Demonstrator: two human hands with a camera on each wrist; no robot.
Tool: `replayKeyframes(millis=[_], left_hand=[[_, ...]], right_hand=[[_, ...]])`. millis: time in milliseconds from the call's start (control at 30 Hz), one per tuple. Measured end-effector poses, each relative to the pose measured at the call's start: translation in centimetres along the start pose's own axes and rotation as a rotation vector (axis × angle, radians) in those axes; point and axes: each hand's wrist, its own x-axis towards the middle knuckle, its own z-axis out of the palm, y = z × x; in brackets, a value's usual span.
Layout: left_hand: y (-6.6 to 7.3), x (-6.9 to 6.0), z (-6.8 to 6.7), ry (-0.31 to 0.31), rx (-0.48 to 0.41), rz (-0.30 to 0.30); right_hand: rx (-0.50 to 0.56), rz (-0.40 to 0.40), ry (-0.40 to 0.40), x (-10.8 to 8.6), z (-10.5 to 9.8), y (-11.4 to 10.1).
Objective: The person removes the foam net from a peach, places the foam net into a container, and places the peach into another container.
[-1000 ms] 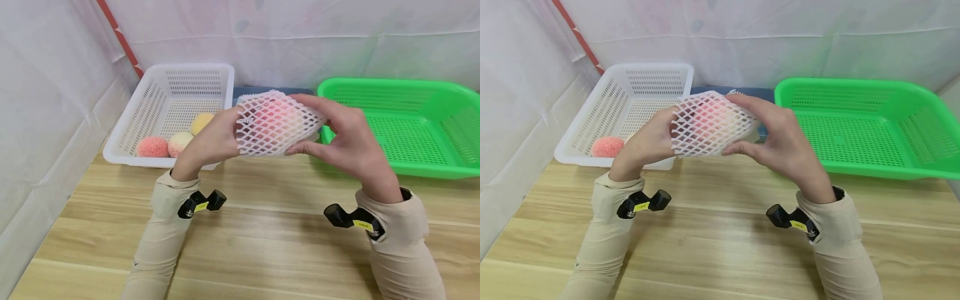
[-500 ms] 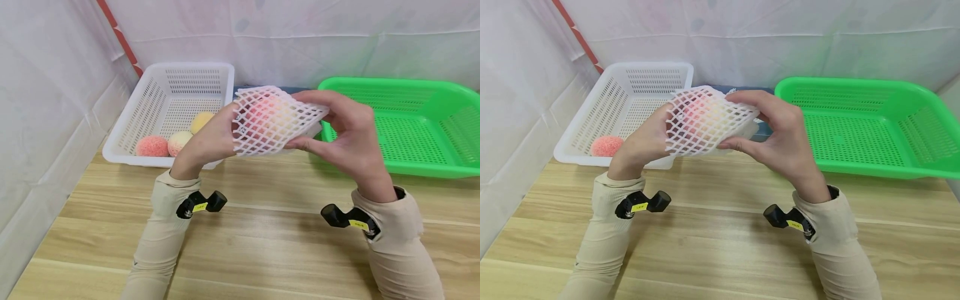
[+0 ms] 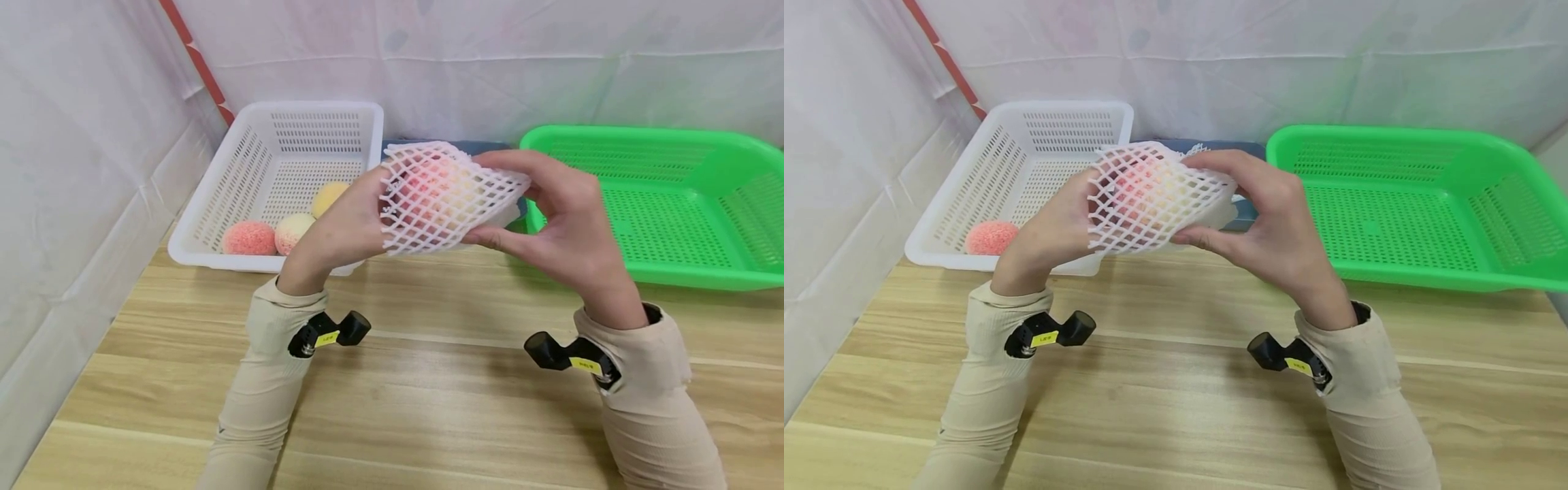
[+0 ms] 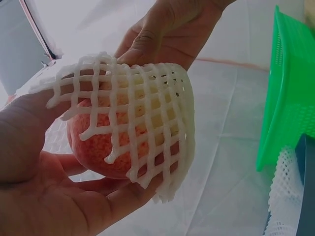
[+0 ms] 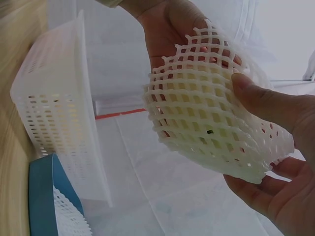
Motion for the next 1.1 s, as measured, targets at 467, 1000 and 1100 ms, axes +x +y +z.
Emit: replayKeyframes(millis=[467,1000,1100], left_hand=[[0.04,-0.05,-0.22,0.071,0.081,0.012],[0.2,-0.03,0.23,0.114,0.212,-0.018],[0.22,-0.1,0.49,0.136,0.161,0.03]], right_hand=[[-0.108,0.012,-0.03,0.03,0.09,0.05],[-0.184,0.033,-0.121,-0.09,-0.34,0.34],[-0.146,0.036,-0.107,-0.11,-0.36,0.19]])
